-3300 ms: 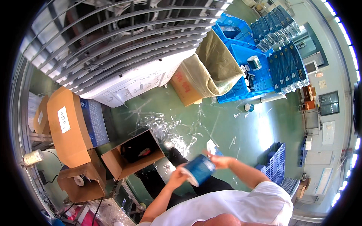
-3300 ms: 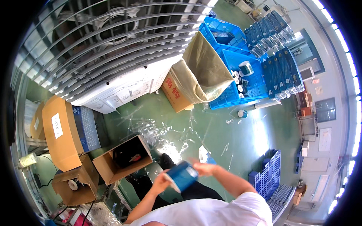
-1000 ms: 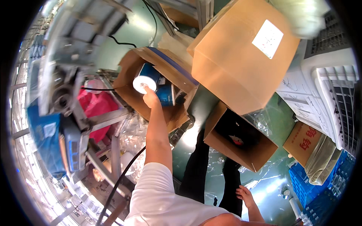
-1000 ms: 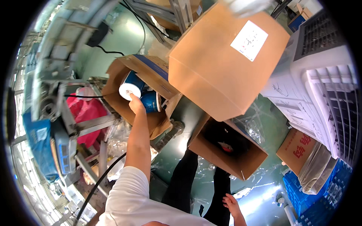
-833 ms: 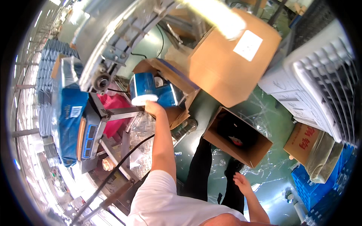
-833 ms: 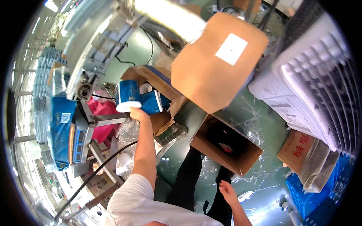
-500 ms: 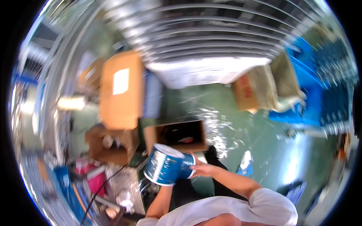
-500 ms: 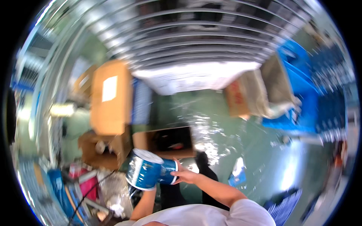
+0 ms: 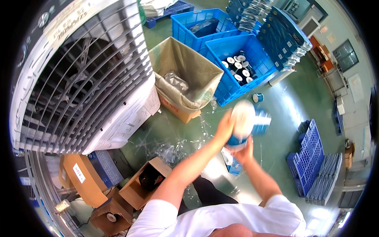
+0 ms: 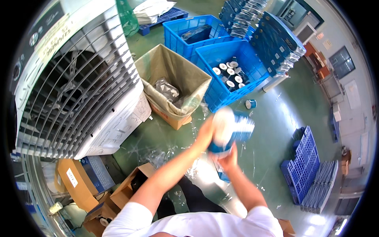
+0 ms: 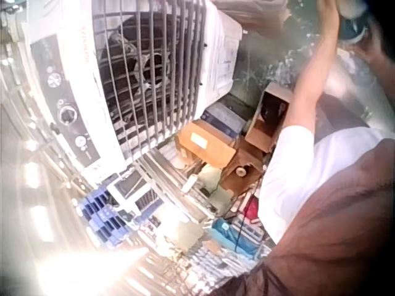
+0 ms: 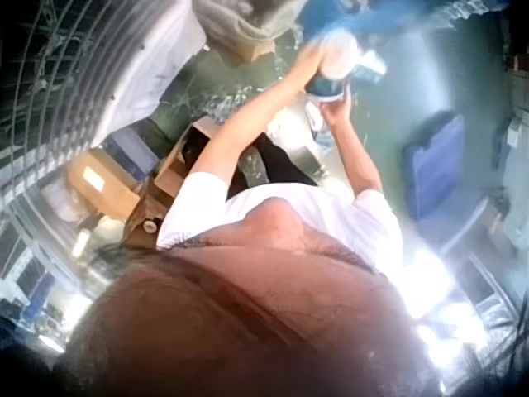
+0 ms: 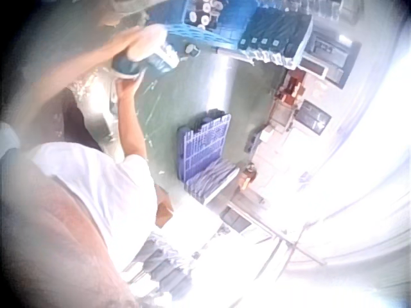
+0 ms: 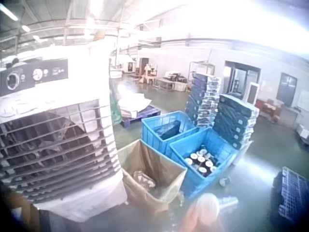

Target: The person packs small blue boxes into a large blue shipping bag, then places the bag into a cardboard box. They repeat this process multiple times, handling the boxes and bags by hand.

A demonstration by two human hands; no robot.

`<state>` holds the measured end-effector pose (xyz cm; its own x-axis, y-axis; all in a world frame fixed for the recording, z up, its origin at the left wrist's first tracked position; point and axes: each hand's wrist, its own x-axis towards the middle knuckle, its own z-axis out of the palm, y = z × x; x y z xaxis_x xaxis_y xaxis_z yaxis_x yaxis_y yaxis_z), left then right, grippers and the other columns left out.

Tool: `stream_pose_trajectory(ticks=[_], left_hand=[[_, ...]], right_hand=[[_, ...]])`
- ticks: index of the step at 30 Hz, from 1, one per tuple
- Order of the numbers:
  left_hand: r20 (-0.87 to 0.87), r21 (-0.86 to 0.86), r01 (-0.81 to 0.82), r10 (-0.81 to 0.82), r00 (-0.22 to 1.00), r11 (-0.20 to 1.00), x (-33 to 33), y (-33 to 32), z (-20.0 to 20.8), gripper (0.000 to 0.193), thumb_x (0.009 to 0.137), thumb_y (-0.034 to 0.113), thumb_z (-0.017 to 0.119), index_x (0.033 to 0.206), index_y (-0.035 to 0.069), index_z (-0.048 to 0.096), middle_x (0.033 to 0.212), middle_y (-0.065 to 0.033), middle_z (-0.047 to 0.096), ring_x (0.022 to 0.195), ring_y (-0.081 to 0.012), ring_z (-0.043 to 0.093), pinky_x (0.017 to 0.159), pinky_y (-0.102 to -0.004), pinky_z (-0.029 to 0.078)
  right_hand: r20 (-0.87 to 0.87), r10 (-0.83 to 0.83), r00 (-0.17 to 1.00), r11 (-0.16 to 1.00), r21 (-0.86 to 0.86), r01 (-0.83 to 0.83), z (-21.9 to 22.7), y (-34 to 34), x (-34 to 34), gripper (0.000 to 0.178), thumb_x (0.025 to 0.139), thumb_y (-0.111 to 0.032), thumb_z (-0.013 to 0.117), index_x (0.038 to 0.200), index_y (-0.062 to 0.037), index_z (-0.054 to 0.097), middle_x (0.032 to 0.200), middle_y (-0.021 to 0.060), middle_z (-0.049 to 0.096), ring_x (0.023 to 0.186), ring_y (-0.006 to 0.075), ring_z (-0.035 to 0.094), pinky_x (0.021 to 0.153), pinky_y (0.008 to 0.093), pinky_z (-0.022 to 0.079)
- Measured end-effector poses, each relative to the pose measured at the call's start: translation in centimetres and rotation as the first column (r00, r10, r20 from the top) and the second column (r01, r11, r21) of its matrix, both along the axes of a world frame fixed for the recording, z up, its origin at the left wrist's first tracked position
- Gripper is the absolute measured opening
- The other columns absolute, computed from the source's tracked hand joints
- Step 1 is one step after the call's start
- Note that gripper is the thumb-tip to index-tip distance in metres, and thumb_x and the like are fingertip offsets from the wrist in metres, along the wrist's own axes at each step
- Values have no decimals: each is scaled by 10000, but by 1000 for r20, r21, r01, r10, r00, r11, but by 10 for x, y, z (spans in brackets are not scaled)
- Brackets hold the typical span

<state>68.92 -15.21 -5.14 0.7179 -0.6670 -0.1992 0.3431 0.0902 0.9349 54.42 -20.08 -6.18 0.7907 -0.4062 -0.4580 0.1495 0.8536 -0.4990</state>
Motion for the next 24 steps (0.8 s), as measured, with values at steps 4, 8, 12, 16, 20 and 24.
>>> stream_pose_trajectory(ticks=[4, 8, 12, 16, 20, 24], left_hand=[[-245, -277, -91, 22, 969, 957, 94, -91, 92, 595, 875, 464, 440, 1280, 42, 331, 1043, -116, 566, 951, -180, 537, 858, -334, 390], [207, -225, 105, -58, 977, 969, 87, -11, 27, 376, 924, 280, 420, 1197, 22, 444, 939, -45, 569, 854, -123, 541, 788, -260, 422], [72, 363, 35, -66, 995, 931, -31, 186, -183, 262, 859, 278, 523, 952, 35, 559, 787, -77, 586, 766, -170, 553, 702, -323, 452], [-31, 793, -252, 451, 892, 554, -173, 427, -242, 207, 793, 246, 531, 826, 47, 575, 766, -170, 607, 757, -305, 596, 690, -397, 464], [587, 596, -778, 769, 253, -200, -210, 616, -223, 39, 824, 32, 445, 839, 59, 469, 621, -65, 503, 510, -127, 516, 445, -278, 416], [747, 145, -774, 581, -323, -617, -145, 763, -218, 149, 741, -61, 476, 858, 27, 504, 668, -38, 486, 606, -152, 496, 587, -266, 428]], right_hand=[[266, -586, 765, 807, 108, 580, 61, -134, 73, 705, 834, -485, 480, 1348, -88, 206, 1321, 246, 315, 1199, 374, 362, 965, 491, 346], [315, -156, 936, 963, -163, 216, 37, -121, 89, 565, 888, -416, 411, 1356, -157, 229, 1334, 227, 314, 1220, 320, 357, 984, 461, 327], [-261, 459, 849, 866, -83, -494, -86, 13, 28, 454, 833, -447, 509, 1176, -155, 454, 1055, 83, 561, 894, 185, 554, 758, 348, 457], [-727, 681, 89, 268, 134, -954, -138, 154, -90, 373, 751, -273, 650, 1060, -90, 547, 887, 70, 577, 789, 158, 559, 690, 277, 468], [-724, 664, -185, -651, -440, -618, -123, 261, -93, 413, 788, -224, 621, 1110, 14, 519, 1040, 123, 585, 935, 188, 572, 806, 316, 461], [-688, 646, -330, -665, -295, -686, -163, 331, -58, 367, 789, -193, 613, 1095, -9, 527, 914, 134, 615, 805, 199, 611, 731, 296, 480]])
